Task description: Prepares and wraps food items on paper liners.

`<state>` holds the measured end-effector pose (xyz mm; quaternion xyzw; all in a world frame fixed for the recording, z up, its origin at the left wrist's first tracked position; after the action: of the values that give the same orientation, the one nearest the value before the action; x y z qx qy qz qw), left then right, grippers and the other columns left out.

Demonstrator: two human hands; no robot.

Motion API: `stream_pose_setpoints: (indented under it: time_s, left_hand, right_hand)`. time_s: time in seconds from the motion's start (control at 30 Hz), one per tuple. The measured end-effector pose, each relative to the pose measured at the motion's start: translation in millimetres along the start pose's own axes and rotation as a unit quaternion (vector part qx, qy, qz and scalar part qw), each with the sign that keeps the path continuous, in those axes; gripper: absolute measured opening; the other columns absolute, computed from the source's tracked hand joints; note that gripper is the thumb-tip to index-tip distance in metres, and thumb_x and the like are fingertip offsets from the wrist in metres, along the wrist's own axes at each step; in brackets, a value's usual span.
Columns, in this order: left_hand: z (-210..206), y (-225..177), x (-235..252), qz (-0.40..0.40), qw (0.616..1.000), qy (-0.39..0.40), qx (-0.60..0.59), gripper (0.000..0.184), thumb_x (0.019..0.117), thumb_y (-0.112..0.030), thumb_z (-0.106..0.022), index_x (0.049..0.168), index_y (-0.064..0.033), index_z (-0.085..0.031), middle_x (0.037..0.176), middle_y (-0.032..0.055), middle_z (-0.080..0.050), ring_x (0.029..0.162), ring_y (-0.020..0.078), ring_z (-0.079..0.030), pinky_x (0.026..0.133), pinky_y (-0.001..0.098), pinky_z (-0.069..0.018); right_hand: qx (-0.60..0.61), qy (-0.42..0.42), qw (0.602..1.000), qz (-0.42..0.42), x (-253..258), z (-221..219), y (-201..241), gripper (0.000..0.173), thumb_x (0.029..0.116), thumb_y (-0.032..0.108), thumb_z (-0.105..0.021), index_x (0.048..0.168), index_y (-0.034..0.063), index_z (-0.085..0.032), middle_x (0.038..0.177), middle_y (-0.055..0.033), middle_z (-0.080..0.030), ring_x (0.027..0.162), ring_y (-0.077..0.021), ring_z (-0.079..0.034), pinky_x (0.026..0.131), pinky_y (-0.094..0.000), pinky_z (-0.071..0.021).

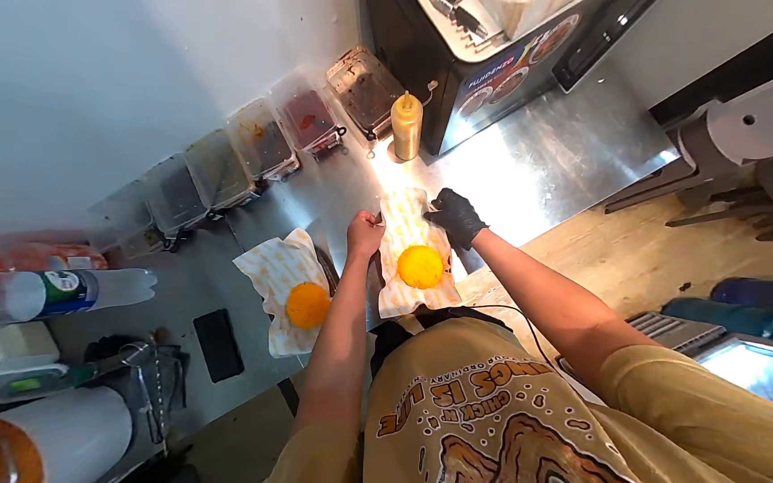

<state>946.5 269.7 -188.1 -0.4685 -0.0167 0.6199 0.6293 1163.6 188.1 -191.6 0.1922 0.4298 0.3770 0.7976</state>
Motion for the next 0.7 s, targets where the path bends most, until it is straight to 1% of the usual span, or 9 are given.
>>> stream_pose_setpoints:
  time_s: [0.1, 0.2, 0.33, 0.47, 0.57, 0.6, 0.63, 0.67, 0.7]
  left_hand:
    - [-6.2, -6.0, -4.9, 0.010, 0.998, -0.026, 0.052, 0.030, 0.0979, -0.020, -0.067, 0.118, 0.0024, -0.062, 0.103, 0.0247, -0.067, 0.100, 0.0409, -0.066, 0.089, 0.0621, -0.0524]
    - [-12.6, -16.2, -14.6, 0.016, 0.993, -0.052, 0.109, 0.027, 0.0979, -0.018, -0.063, 0.118, 0.0001, -0.062, 0.110, 0.0232, -0.069, 0.107, 0.0405, -0.067, 0.090, 0.0624, -0.0533]
    - [-12.5, -20.6, -17.3, 0.015, 0.989, -0.058, 0.137, 0.030, 0.0949, -0.017, -0.066, 0.119, 0.0000, -0.062, 0.114, 0.0226, -0.068, 0.109, 0.0401, -0.067, 0.091, 0.0616, -0.0537]
    - [-17.4, -21.9, -15.7, 0.016, 0.983, -0.057, 0.172, 0.033, 0.0950, -0.017, -0.065, 0.123, 0.0001, -0.061, 0.117, 0.0227, -0.068, 0.112, 0.0388, -0.066, 0.093, 0.0605, -0.0534]
    - [-13.2, -17.0, -13.5, 0.028, 0.989, -0.029, 0.140, 0.040, 0.0931, -0.015, -0.069, 0.128, -0.0003, -0.059, 0.118, 0.0245, -0.068, 0.113, 0.0413, -0.066, 0.095, 0.0627, -0.0525]
    - [-11.2, -14.7, -14.4, 0.026, 0.992, -0.020, 0.121, 0.045, 0.0924, -0.015, -0.071, 0.132, -0.0003, -0.056, 0.119, 0.0255, -0.067, 0.114, 0.0425, -0.065, 0.096, 0.0634, -0.0516]
    - [-9.3, -13.7, -15.4, 0.020, 0.995, -0.014, 0.098, 0.053, 0.0919, -0.017, -0.072, 0.138, -0.0007, -0.053, 0.124, 0.0263, -0.065, 0.118, 0.0431, -0.063, 0.099, 0.0634, -0.0504]
    - [-7.9, -15.6, -16.5, 0.007, 0.997, -0.016, 0.072, 0.064, 0.0909, -0.021, -0.075, 0.145, -0.0007, -0.048, 0.131, 0.0271, -0.062, 0.124, 0.0435, -0.060, 0.103, 0.0629, -0.0478]
    - [-8.5, -18.3, -17.4, -0.007, 0.998, -0.028, 0.057, 0.073, 0.0882, -0.026, -0.079, 0.148, -0.0011, -0.046, 0.137, 0.0265, -0.059, 0.128, 0.0429, -0.057, 0.106, 0.0621, -0.0460]
  right_hand:
    - [-0.036, -0.011, 0.999, -0.007, 1.3, -0.6, 0.8, 0.041, 0.0851, 0.034, -0.081, 0.110, 0.0062, -0.064, 0.101, -0.0188, -0.069, 0.096, -0.0382, -0.067, 0.080, -0.0631, -0.0532]
    - [-0.085, -0.028, 0.996, -0.004, -4.5, -3.1, 4.2, 0.035, 0.0885, 0.032, -0.075, 0.110, 0.0074, -0.062, 0.098, -0.0176, -0.069, 0.094, -0.0379, -0.068, 0.076, -0.0618, -0.0540]
    - [-0.116, -0.036, 0.992, -0.012, -10.3, -7.0, 8.5, 0.030, 0.0919, 0.027, -0.068, 0.113, 0.0075, -0.061, 0.103, -0.0182, -0.069, 0.099, -0.0388, -0.068, 0.078, -0.0626, -0.0537]
    - [-0.114, -0.016, 0.993, -0.030, -4.6, -8.1, 4.4, 0.031, 0.0922, 0.028, -0.068, 0.115, 0.0080, -0.061, 0.103, -0.0181, -0.070, 0.098, -0.0385, -0.069, 0.077, -0.0619, -0.0540]
    - [-0.120, -0.011, 0.992, -0.031, -3.0, -8.8, 6.1, 0.030, 0.0915, 0.025, -0.068, 0.115, 0.0082, -0.061, 0.102, -0.0183, -0.070, 0.097, -0.0385, -0.069, 0.076, -0.0621, -0.0535]
    - [-0.126, -0.002, 0.991, -0.034, -6.9, -5.8, 12.0, 0.029, 0.0923, 0.025, -0.068, 0.115, 0.0078, -0.061, 0.104, -0.0190, -0.070, 0.099, -0.0386, -0.069, 0.077, -0.0619, -0.0533]
    - [-0.133, 0.024, 0.990, -0.047, -15.0, 3.1, 23.8, 0.030, 0.0947, 0.024, -0.066, 0.119, 0.0071, -0.061, 0.110, -0.0199, -0.070, 0.105, -0.0384, -0.068, 0.082, -0.0613, -0.0530]
    - [-0.134, 0.065, 0.986, -0.069, -27.4, 18.3, 41.8, 0.033, 0.0996, 0.022, -0.062, 0.128, 0.0059, -0.059, 0.122, -0.0212, -0.067, 0.116, -0.0385, -0.065, 0.092, -0.0604, -0.0506]
    - [-0.135, 0.082, 0.985, -0.076, -38.0, 28.2, 54.1, 0.033, 0.1015, 0.021, -0.060, 0.131, 0.0049, -0.058, 0.127, -0.0222, -0.065, 0.120, -0.0386, -0.063, 0.096, -0.0595, -0.0495]
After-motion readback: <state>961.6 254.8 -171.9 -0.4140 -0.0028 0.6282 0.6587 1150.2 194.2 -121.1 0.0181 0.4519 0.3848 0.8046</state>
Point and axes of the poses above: each hand's wrist, its own x-axis towards the middle knuckle, its own z-axis out of the back of the hand, y = z × x, the point moved 1 cm from there along x, towards the middle knuckle
